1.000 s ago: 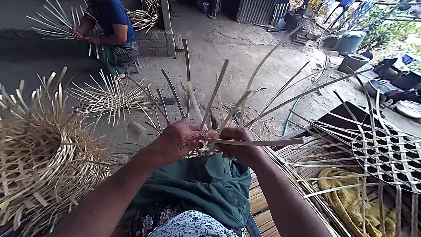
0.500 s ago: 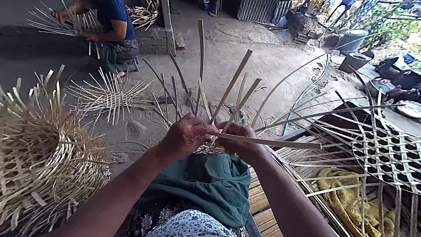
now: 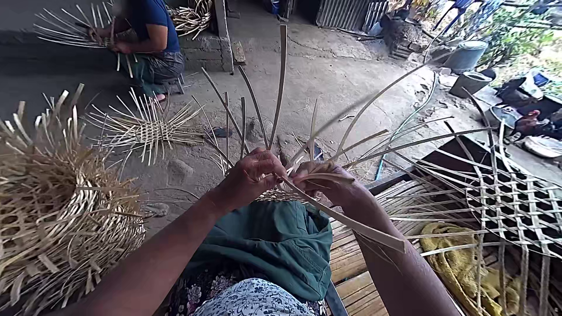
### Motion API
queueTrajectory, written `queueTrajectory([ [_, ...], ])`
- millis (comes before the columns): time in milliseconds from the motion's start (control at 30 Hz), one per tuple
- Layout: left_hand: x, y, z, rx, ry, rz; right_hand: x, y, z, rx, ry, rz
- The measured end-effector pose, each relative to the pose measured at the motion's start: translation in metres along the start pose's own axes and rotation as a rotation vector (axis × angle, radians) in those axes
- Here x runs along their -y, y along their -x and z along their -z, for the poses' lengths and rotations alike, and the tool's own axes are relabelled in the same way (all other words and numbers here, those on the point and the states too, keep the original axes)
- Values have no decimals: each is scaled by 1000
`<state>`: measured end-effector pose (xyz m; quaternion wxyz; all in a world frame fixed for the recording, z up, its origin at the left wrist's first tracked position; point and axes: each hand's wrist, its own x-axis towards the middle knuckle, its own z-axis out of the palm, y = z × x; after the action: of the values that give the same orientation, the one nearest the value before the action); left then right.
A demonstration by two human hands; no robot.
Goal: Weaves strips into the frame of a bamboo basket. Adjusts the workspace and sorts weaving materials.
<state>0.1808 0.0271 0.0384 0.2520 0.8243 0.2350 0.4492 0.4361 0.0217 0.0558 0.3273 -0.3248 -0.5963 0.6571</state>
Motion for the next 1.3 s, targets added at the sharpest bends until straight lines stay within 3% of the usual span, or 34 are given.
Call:
queueTrajectory([
  [133,0,-2,-6,-30,-25,33,-6,2,4,30,48,31],
  [233,-5,-3,-12,-74,-372,-39,-3,-2,-9,-108,36,16],
  [300,-7,-2,-16,-99,-588,-89,-8,-4,-14,-171,-20,94],
  [400,-9,0,-17,-115,-691,-66,-22,-9,-18,-255,-60,265],
  [467,-9,1,-11,-104,-614,1,-29,-12,-27,-391,-94,342],
  [533,-9,-1,0,-51,-371,151,-34,-12,-34,-489,-23,403],
  [633,-6,-6,15,-13,-3,388,-43,-7,-40,-505,316,520],
  [767,-11,-7,12,-93,113,534,-54,-8,-45,-459,740,702],
  [833,-8,-3,7,-154,183,476,-53,-8,-44,-487,877,748],
  [933,-4,4,0,-220,189,326,-44,-3,-46,-549,1018,623],
  [1067,-4,7,-6,-267,-264,86,-39,-2,-44,-508,1017,547],
  [1167,-10,-1,-9,-49,-613,-190,-38,-4,-40,-481,745,498],
  [1233,-4,-10,-5,112,-757,-205,-33,-5,-36,-495,502,409],
  [1300,0,-22,9,128,-777,-199,-24,-6,-31,-553,477,405],
])
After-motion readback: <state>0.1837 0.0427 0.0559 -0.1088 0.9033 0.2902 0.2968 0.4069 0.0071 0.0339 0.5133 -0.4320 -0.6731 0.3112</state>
